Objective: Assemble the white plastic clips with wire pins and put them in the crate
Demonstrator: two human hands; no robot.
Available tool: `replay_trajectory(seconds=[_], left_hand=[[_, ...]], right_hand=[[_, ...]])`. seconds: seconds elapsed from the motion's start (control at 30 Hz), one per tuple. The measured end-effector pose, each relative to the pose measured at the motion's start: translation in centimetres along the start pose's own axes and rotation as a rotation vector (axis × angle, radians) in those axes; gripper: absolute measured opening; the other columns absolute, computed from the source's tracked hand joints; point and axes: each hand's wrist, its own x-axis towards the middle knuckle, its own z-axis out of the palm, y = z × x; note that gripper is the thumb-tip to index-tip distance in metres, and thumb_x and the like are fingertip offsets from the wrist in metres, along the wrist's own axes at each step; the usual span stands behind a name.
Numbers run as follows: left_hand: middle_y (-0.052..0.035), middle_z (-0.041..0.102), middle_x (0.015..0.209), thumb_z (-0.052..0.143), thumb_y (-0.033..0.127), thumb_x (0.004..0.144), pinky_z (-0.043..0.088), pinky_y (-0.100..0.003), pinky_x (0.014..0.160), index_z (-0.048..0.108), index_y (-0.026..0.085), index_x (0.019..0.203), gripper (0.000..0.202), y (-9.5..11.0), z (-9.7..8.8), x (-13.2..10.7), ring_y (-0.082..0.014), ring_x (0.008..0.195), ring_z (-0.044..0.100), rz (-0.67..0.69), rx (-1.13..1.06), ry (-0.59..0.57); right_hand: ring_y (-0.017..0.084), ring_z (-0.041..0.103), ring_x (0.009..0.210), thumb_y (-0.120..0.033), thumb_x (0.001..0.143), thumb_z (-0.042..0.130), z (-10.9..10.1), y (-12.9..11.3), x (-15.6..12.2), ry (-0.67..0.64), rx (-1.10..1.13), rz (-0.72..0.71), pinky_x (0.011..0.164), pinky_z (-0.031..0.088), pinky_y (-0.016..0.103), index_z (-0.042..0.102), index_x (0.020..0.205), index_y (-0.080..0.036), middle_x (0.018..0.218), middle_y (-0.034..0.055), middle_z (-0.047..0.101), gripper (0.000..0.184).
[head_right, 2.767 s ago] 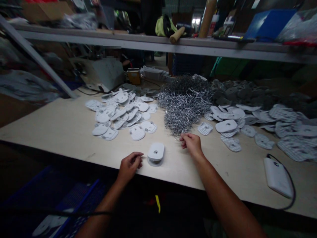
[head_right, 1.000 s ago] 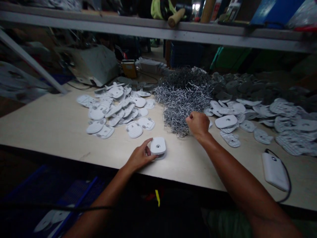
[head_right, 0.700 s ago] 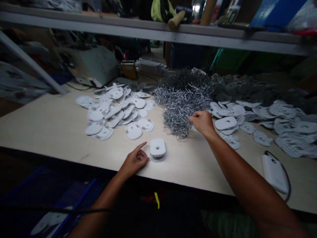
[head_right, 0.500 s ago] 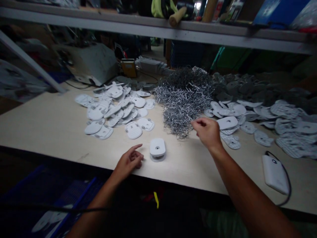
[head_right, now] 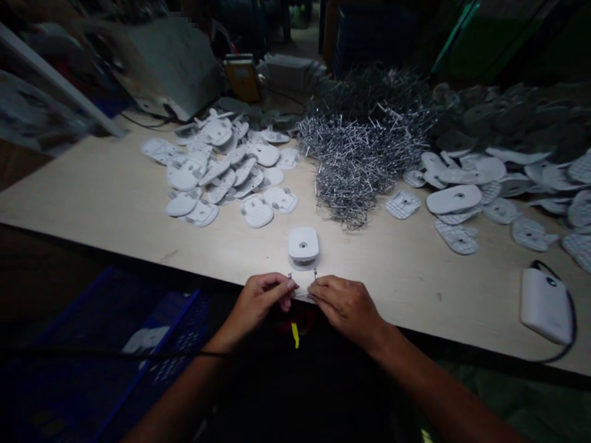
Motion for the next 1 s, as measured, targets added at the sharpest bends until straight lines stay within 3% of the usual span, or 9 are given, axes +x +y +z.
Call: replay_trajectory(seconds=[0.1, 0.17, 0.3, 0.4, 0.47, 0.57, 0.8, 1.0], left_hand=[[-0.0041, 0.071, 0.068, 0.079, 0.053, 0.083, 0.053, -0.025, 0.059, 0.073, 0.014, 0.083, 0.040, -1.0, 0.1, 0.1, -0.0144, 0.059, 0.064, 0.020, 0.024, 0.047], [-0.0042, 0.072, 0.067, 0.077, 0.052, 0.086, 0.052, -0.025, 0.061, 0.073, 0.014, 0.085, 0.038, -1.3, 0.1, 0.2, -0.0151, 0.060, 0.066, 0.062, 0.050, 0.086], [-0.0032, 0.071, 0.066, 0.075, 0.050, 0.088, 0.050, -0.024, 0.061, 0.071, 0.015, 0.085, 0.035, -1.5, 0.1, 0.1, -0.0151, 0.060, 0.066, 0.114, 0.071, 0.147], [-0.0034, 0.072, 0.067, 0.074, 0.049, 0.089, 0.051, -0.025, 0.063, 0.071, 0.015, 0.086, 0.035, -1.7, 0.2, 0.1, -0.0157, 0.062, 0.067, 0.123, 0.068, 0.127], [-0.0037, 0.072, 0.069, 0.074, 0.049, 0.090, 0.052, -0.025, 0.064, 0.072, 0.015, 0.088, 0.034, -1.9, 0.4, 0.3, -0.0162, 0.063, 0.067, 0.120, 0.083, 0.094], [-0.0035, 0.072, 0.070, 0.073, 0.048, 0.091, 0.052, -0.025, 0.064, 0.073, 0.015, 0.090, 0.033, -2.2, 0.5, 0.7, -0.0162, 0.063, 0.067, 0.115, 0.134, 0.065], [-0.0005, 0.068, 0.066, 0.067, 0.049, 0.094, 0.047, -0.022, 0.053, 0.073, 0.016, 0.091, 0.033, -2.5, 0.0, 1.5, -0.0144, 0.056, 0.063, 0.106, 0.289, 0.107], [0.0001, 0.067, 0.066, 0.065, 0.048, 0.096, 0.046, -0.022, 0.053, 0.073, 0.016, 0.091, 0.033, -2.7, -0.4, 1.7, -0.0141, 0.057, 0.063, 0.119, 0.357, 0.097]], right_hand=[[0.026, 0.076, 0.100, -0.029, 0.097, 0.068, 1.3, 0.3, -0.3, 0.066, 0.149, 0.084, 0.089, 0.062, 0.041, 0.084, 0.109, -0.029, 0.109, 0.0063, 0.079, 0.020], [0.026, 0.076, 0.096, -0.033, 0.092, 0.077, 2.1, 0.3, -0.2, 0.156, 0.330, 0.235, 0.089, 0.062, 0.040, 0.084, 0.104, -0.028, 0.105, 0.0068, 0.080, 0.015], [0.023, 0.075, 0.078, -0.045, 0.079, 0.090, 3.0, 0.7, 0.1, 0.312, 0.731, 0.635, 0.074, 0.063, 0.035, 0.078, 0.104, -0.020, 0.095, 0.0084, 0.079, 0.037], [0.021, 0.074, 0.073, -0.049, 0.073, 0.093, 3.0, 1.1, 0.4, 0.232, 0.869, 0.769, 0.066, 0.061, 0.031, 0.076, 0.106, -0.016, 0.092, 0.0108, 0.078, 0.049], [0.021, 0.073, 0.074, -0.049, 0.072, 0.093, 2.9, 1.3, 0.6, 0.180, 0.880, 0.779, 0.065, 0.060, 0.029, 0.077, 0.105, -0.014, 0.091, 0.0118, 0.078, 0.050], [0.019, 0.072, 0.071, -0.048, 0.072, 0.091, 2.9, 1.7, 1.0, 0.236, 0.822, 0.715, 0.066, 0.059, 0.028, 0.079, 0.103, -0.013, 0.085, 0.0103, 0.078, 0.048], [0.020, 0.075, 0.072, -0.045, 0.068, 0.093, 3.1, 2.6, 1.7, 0.192, 0.820, 0.729, 0.067, 0.062, 0.029, 0.078, 0.103, -0.013, 0.087, 0.0111, 0.079, 0.049], [0.021, 0.075, 0.072, -0.044, 0.069, 0.093, 3.7, 3.3, 1.6, 0.182, 0.824, 0.734, 0.066, 0.062, 0.029, 0.077, 0.101, -0.013, 0.088, 0.0123, 0.079, 0.047]])
